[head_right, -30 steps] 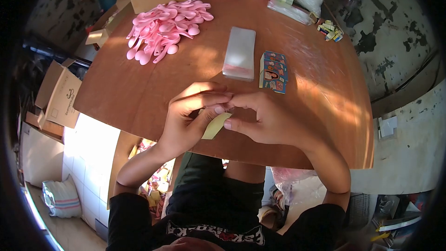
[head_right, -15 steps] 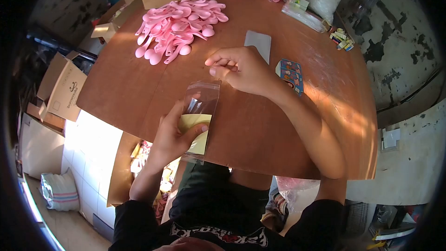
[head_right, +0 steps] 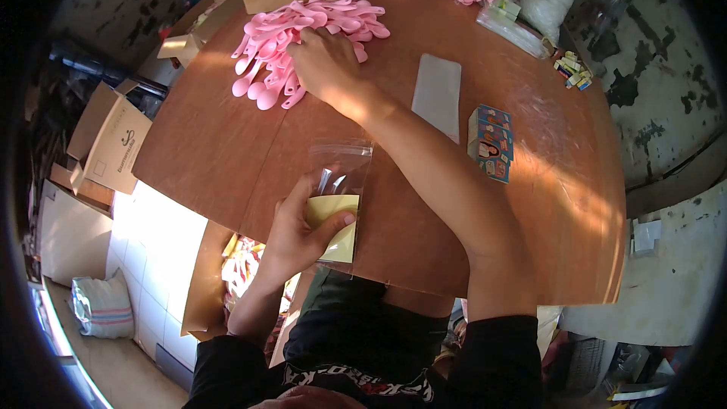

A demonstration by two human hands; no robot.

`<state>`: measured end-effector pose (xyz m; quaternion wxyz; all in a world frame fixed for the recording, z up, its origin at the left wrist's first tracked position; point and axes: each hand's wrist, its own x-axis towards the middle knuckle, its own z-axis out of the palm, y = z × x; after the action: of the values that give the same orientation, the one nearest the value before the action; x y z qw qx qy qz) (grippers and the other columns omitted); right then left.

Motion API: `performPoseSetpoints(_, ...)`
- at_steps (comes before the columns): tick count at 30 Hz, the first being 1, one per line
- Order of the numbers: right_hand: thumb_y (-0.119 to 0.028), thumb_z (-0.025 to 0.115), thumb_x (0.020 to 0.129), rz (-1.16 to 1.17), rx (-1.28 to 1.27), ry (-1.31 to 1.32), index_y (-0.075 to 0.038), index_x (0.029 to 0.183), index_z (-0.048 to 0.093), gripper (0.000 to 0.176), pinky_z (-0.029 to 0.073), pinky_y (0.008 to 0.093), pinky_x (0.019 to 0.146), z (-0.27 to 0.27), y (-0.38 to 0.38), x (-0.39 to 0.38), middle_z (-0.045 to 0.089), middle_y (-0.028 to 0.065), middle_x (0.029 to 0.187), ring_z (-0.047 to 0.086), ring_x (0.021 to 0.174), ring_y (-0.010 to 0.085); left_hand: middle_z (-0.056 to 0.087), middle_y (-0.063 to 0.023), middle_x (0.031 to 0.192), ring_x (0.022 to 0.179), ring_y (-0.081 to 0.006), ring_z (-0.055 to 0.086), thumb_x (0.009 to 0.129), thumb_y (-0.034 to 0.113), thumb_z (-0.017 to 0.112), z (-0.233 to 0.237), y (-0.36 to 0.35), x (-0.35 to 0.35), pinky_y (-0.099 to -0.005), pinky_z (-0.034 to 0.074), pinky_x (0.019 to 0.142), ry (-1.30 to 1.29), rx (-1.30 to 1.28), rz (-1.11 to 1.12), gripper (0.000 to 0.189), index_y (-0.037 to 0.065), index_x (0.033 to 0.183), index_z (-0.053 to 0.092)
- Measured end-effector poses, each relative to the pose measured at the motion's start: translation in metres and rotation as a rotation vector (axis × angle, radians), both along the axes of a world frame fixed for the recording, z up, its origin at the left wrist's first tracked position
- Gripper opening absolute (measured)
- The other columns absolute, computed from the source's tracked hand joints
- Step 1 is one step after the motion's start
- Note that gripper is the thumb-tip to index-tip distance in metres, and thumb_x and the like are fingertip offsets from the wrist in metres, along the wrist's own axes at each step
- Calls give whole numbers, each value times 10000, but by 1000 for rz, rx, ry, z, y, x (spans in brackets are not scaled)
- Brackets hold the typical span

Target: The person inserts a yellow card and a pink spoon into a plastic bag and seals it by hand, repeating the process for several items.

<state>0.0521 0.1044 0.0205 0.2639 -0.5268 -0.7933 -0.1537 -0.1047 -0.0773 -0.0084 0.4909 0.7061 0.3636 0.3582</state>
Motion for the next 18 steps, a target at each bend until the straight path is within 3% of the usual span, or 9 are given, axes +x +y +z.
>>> performPoseSetpoints(3, -176, 667, 831, 27, 66, 9, -123, 1007, 712, 189, 530, 414, 691, -3, -6, 1, 631, 76, 968, 653, 840, 266, 708, -125, 1053, 955, -129, 653, 824, 61, 779, -5, -1, -1, -294, 507, 839, 14, 28, 11, 594, 35, 1350, 504)
performPoseSetpoints(5, -79, 637, 784, 130, 289, 20, -85, 878, 702, 115, 536, 395, 666, -5, -18, 9, 624, 60, 880, 644, 798, 263, 708, -123, 1054, 959, -129, 652, 824, 63, 779, -8, -2, -2, -294, 507, 839, 18, 27, 24, 593, 33, 1349, 504)
performPoseSetpoints(8, -60, 665, 789, 289, 403, 181, -82, 891, 707, 113, 530, 371, 628, -6, -31, 24, 619, 53, 861, 642, 796, 250, 709, -121, 1050, 968, -122, 648, 831, 65, 773, -9, -2, 0, -290, 505, 838, 21, 143, 34, 581, 30, 1345, 506)
performPoseSetpoints(10, -72, 684, 808, 259, 350, 273, -85, 911, 712, 107, 525, 349, 620, 3, -50, 36, 624, 52, 863, 647, 786, 223, 680, -126, 900, 779, -244, 670, 828, 167, 785, -9, -2, 2, -361, 487, 782, -64, 113, 38, 578, 62, 1325, 510)
performPoseSetpoints(12, -84, 704, 827, 233, 294, 368, -88, 931, 718, 105, 520, 326, 613, 16, -73, 46, 630, 51, 866, 653, 775, 196, 683, -132, 910, 804, -246, 679, 829, 157, 784, -7, -2, 3, -360, 493, 784, -92, 73, 28, 568, 57, 1319, 514)
performPoseSetpoints(14, -120, 703, 887, 226, 177, 663, -75, 937, 723, 70, 508, 273, 618, 33, -98, 58, 664, 40, 884, 647, 748, 127, 686, -137, 919, 829, -248, 687, 830, 146, 782, -6, -2, 2, -359, 500, 786, -120, 31, 23, 558, 53, 1313, 518)
performPoseSetpoints(16, -127, 690, 918, 213, 163, 855, -30, 1006, 698, 132, 499, 243, 639, 40, -118, 78, 684, 46, 895, 631, 738, 90, 678, -60, 1025, 882, -98, 612, 853, 51, 751, -7, 0, 0, -270, 508, 792, -81, 3, -27, 563, 25, 1351, 489)
performPoseSetpoints(18, -122, 687, 923, 226, 129, 970, -7, 1046, 666, 170, 506, 243, 648, 56, -149, 90, 686, 55, 900, 634, 745, 97, 674, -55, 1022, 893, -99, 610, 855, 49, 749, -3, -2, 1, -268, 506, 799, -85, -26, -34, 560, 21, 1350, 489)
